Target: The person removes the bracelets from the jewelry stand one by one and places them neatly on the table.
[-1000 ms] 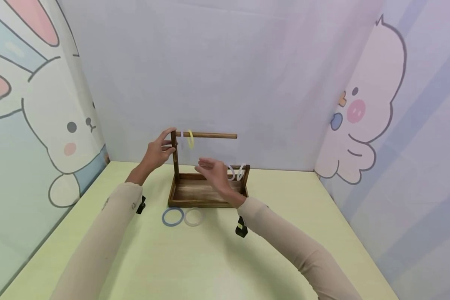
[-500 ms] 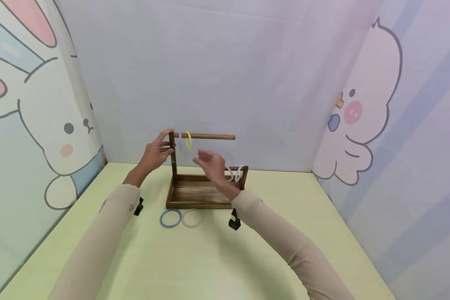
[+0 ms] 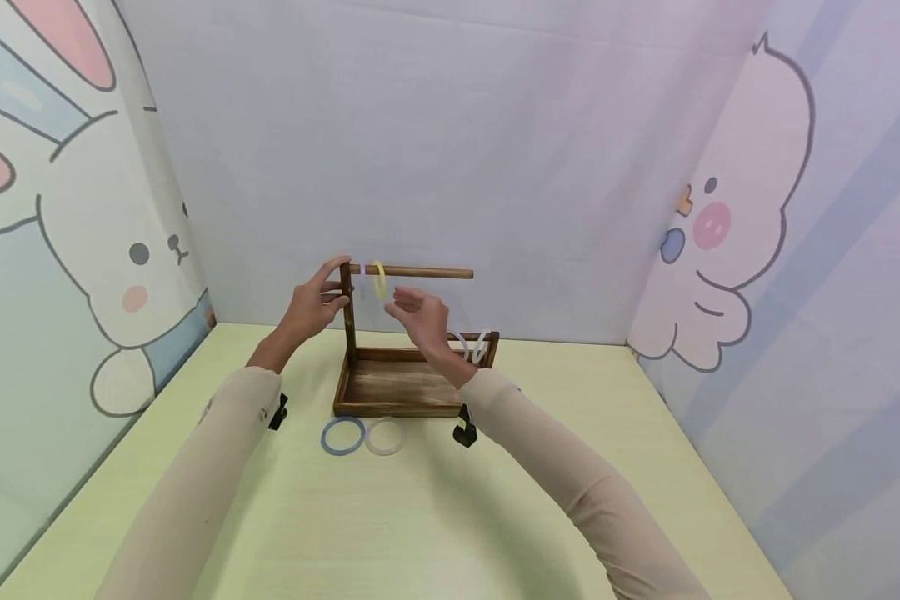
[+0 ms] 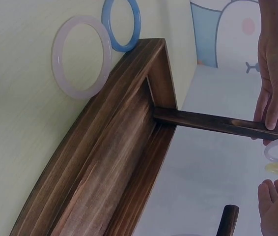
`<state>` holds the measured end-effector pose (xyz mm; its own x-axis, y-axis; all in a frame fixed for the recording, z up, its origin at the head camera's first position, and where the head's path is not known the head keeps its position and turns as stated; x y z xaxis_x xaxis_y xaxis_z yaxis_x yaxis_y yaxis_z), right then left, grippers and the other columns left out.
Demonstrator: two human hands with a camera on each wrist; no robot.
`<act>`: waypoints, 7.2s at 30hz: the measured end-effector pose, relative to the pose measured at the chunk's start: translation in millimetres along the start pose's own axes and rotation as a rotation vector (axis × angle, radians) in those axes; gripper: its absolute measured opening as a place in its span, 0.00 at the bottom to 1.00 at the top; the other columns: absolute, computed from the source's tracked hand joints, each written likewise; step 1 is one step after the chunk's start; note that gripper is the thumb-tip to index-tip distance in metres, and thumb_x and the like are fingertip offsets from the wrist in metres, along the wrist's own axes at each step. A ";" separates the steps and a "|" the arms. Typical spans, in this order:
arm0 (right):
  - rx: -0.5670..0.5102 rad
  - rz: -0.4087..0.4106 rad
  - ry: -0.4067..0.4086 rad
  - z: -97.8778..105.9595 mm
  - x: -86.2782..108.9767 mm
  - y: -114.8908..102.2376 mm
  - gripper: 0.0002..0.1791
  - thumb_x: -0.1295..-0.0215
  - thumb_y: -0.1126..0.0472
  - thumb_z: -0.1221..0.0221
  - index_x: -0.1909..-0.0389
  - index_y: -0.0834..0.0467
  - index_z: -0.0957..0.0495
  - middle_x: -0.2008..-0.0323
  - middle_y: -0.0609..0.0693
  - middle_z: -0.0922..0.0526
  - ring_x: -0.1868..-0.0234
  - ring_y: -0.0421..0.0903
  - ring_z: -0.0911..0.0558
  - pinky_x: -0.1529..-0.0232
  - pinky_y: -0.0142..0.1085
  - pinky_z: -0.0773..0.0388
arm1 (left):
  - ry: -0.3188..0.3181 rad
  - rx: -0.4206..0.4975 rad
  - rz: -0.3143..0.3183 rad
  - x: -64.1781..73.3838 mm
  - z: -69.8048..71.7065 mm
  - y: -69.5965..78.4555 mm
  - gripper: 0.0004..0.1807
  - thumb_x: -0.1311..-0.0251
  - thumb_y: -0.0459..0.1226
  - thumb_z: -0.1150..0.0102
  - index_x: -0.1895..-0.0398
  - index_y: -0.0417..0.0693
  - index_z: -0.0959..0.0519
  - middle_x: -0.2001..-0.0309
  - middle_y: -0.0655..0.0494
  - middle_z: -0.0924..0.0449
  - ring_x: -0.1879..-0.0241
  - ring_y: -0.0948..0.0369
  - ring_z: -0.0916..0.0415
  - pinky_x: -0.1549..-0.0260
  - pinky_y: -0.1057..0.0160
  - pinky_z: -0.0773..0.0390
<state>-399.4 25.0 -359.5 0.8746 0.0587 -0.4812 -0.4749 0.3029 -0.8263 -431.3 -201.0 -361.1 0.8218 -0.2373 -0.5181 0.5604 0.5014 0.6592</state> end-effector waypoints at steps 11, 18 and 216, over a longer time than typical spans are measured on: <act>0.022 -0.004 0.000 -8.1 -11.1 -9.9 0.21 0.34 0.62 0.29 0.42 0.62 0.16 0.49 0.57 0.11 0.49 0.49 0.11 0.48 0.35 0.13 | 0.003 0.005 -0.048 -0.4 0.4 1.5 0.44 0.31 0.22 0.40 0.19 0.65 0.41 0.42 0.33 0.18 0.39 0.38 0.21 0.46 0.43 0.16; 0.040 0.012 0.005 -12.9 -14.2 -12.1 0.22 0.34 0.60 0.28 0.41 0.64 0.16 0.51 0.58 0.11 0.50 0.49 0.11 0.48 0.37 0.13 | 0.003 -0.007 -0.053 0.7 -0.2 3.1 0.44 0.31 0.22 0.40 0.19 0.63 0.41 0.42 0.33 0.18 0.39 0.38 0.21 0.47 0.43 0.15; -0.042 -0.194 0.014 120.5 -16.0 26.4 0.21 0.27 0.66 0.36 0.37 0.68 0.21 0.48 0.68 0.14 0.46 0.62 0.14 0.47 0.43 0.13 | 0.015 -0.031 -0.049 11.0 13.9 -5.8 0.46 0.32 0.21 0.40 0.18 0.64 0.43 0.42 0.29 0.20 0.40 0.37 0.21 0.46 0.42 0.16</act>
<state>-414.2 146.6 -338.3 0.9488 -0.0108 -0.3157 -0.3015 0.2675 -0.9152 -424.1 -218.1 -363.0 0.7917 -0.2493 -0.5578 0.5962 0.5150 0.6159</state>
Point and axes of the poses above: each hand's wrist, its own x-axis away from the middle knuckle, its own z-axis out of the back of the hand, y = z × x, the point moved 3 cm from there along -x, towards the middle knuckle
